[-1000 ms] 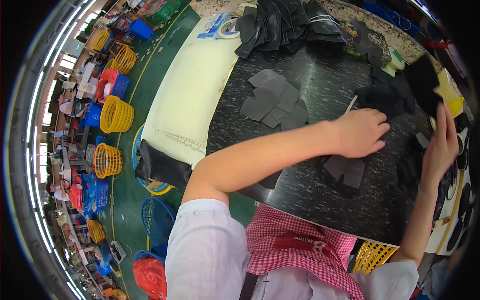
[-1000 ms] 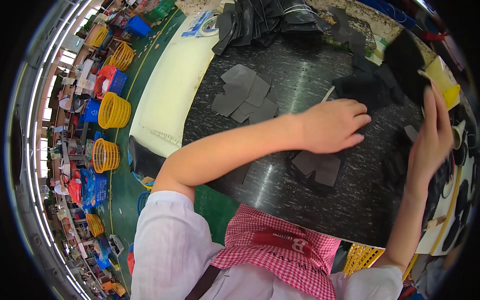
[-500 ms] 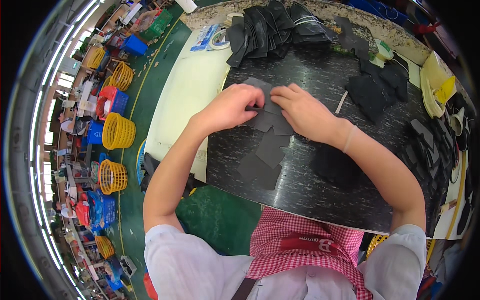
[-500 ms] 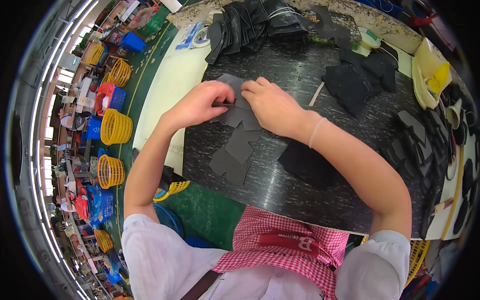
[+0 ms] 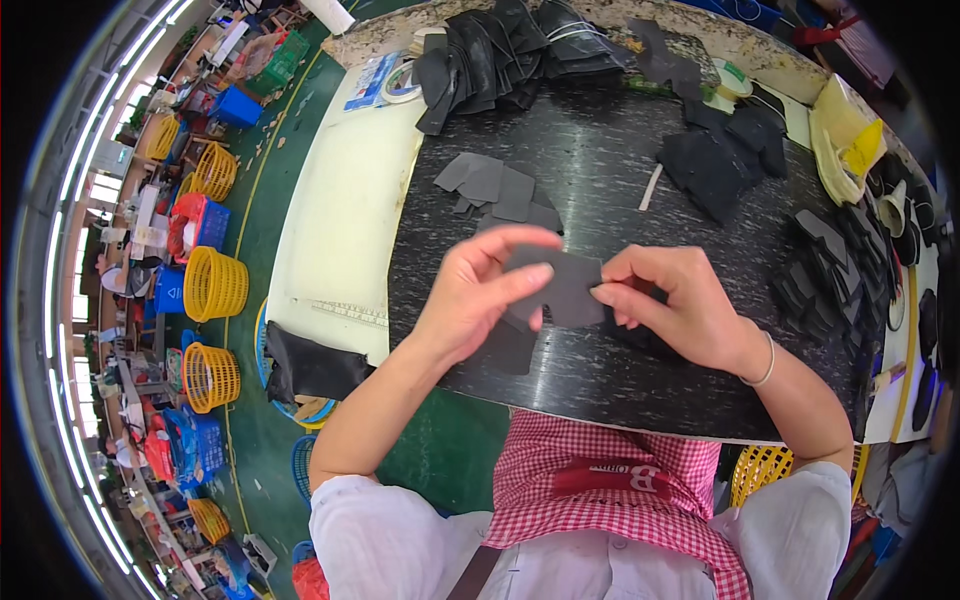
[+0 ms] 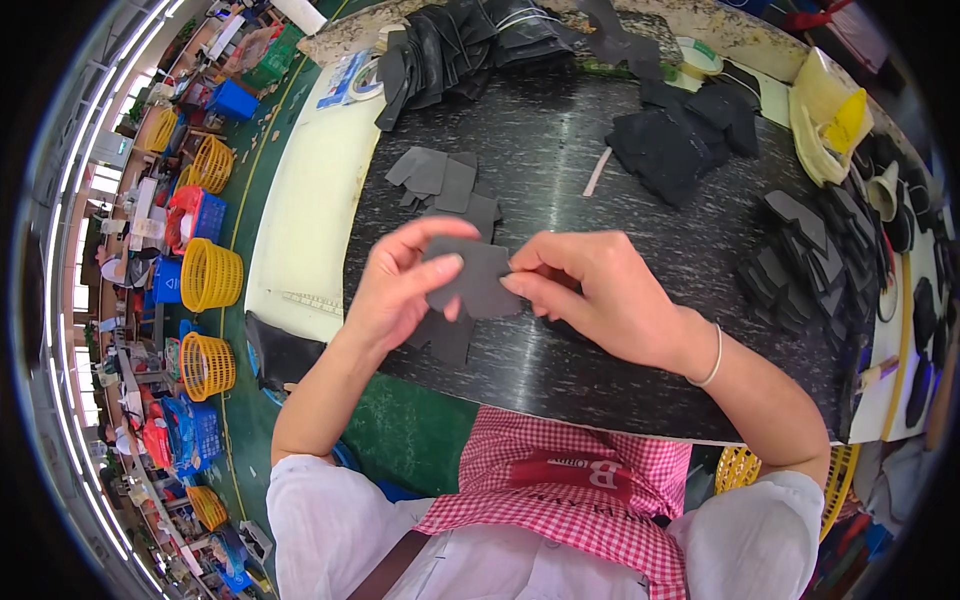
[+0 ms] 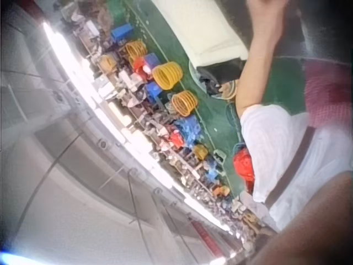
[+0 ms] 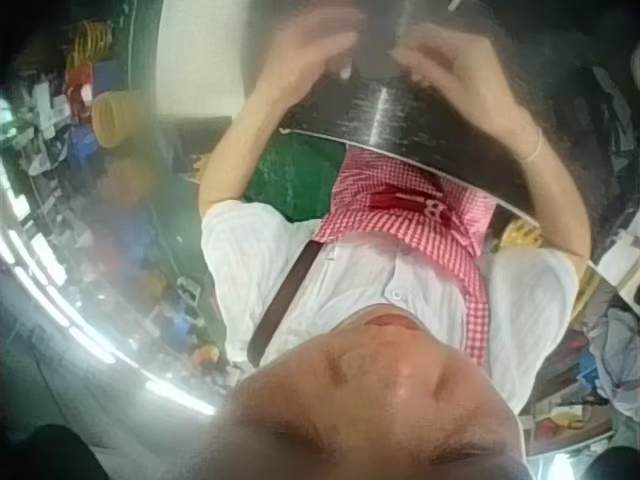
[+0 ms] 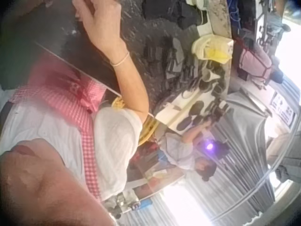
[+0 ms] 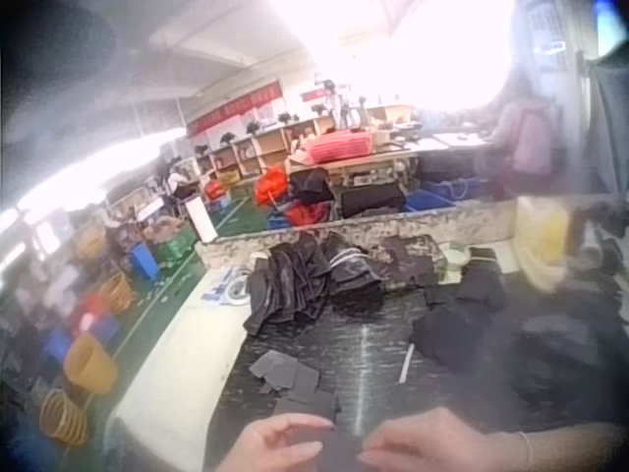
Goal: The person picks up dark gray fabric shoe components from a blue basket and stacks them on a work surface, occasionally handling a bundle of the same items and moving a red bag of components.
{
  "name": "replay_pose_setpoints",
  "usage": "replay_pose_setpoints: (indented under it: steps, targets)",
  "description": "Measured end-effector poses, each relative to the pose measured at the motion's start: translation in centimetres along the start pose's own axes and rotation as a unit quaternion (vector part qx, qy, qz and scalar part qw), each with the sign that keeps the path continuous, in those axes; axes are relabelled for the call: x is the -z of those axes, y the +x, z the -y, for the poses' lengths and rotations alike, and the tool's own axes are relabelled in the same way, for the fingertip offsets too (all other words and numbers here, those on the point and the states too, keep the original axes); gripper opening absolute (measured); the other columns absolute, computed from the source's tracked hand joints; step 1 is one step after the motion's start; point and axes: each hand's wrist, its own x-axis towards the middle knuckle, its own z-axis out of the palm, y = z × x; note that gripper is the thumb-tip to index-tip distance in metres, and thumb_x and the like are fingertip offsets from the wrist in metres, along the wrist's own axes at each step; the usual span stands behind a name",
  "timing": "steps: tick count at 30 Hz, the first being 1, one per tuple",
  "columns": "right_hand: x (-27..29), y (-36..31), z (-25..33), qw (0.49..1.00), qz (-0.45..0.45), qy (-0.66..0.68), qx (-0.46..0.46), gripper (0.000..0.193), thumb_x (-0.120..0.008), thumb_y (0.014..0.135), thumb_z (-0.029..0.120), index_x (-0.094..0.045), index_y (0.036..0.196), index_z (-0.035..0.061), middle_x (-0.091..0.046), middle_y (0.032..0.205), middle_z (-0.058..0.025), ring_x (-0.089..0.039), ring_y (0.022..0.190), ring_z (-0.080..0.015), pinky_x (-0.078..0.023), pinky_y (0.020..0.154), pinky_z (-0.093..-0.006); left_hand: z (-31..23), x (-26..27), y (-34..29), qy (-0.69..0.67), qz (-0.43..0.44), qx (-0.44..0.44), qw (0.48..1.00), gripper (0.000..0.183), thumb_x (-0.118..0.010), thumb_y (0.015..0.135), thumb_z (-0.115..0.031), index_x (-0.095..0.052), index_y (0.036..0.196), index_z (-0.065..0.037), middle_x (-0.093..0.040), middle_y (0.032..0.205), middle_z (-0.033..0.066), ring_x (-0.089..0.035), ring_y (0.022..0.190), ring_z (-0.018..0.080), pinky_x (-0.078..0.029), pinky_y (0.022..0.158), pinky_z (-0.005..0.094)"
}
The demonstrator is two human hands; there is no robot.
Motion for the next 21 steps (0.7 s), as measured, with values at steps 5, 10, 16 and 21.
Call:
replay_pose_setpoints:
  steps: [5, 10, 16, 21]
  targets:
    - [0.2, -3.2, -0.7, 0.984, -0.038, -0.140, 0.101, 0.008, -0.061, 0.089, 0.008, -0.055, 0.087, 0.0021, -0.056, 0.069, -0.0130, -0.058, 0.059, -0.0287, -0.045, 0.054, -0.0359, 1.6, -2.0, -1.1, 0.065, 0.039, 0.040, 0.996, 0.018, -0.068, 0.086, -0.008, -0.065, 0.102, 0.000, -0.066, 0.088, 0.0063, -0.062, 0.071, 0.0101, -0.052, 0.049, 0.0232]
    - [0.5, -8.7, -2.0, 0.953, -0.120, -0.213, 0.176, 0.019, -0.068, 0.084, 0.018, -0.056, 0.078, 0.0051, -0.053, 0.064, -0.0092, -0.057, 0.057, -0.0289, -0.045, 0.053, -0.0376, -1.2, -0.8, -2.3, 0.080, -0.136, -0.036, 0.987, 0.009, -0.069, 0.083, -0.001, -0.065, 0.090, 0.002, -0.062, 0.083, 0.0065, -0.063, 0.063, 0.0115, -0.051, 0.046, 0.0229]
    - [-1.5, -11.4, -0.5, 0.937, 0.072, -0.297, 0.171, 0.043, -0.079, 0.073, 0.037, -0.047, 0.065, 0.0087, -0.054, 0.060, -0.0018, -0.057, 0.052, -0.0206, -0.047, 0.053, -0.0333, 0.7, -4.0, -3.8, 0.185, 0.106, 0.060, 0.975, 0.015, -0.070, 0.083, -0.002, -0.066, 0.096, 0.003, -0.058, 0.086, 0.0059, -0.062, 0.066, 0.0099, -0.050, 0.050, 0.0193]
    - [-0.9, -10.0, -1.9, 0.981, -0.138, -0.096, 0.093, 0.027, -0.074, 0.080, 0.007, -0.053, 0.096, 0.0039, -0.058, 0.068, -0.0042, -0.063, 0.058, -0.0147, -0.049, 0.052, -0.0257, 3.4, -6.1, -2.3, 0.299, 0.077, -0.026, 0.951, 0.020, -0.069, 0.084, -0.003, -0.065, 0.104, -0.001, -0.060, 0.080, 0.0014, -0.060, 0.064, 0.0057, -0.047, 0.052, 0.0182]
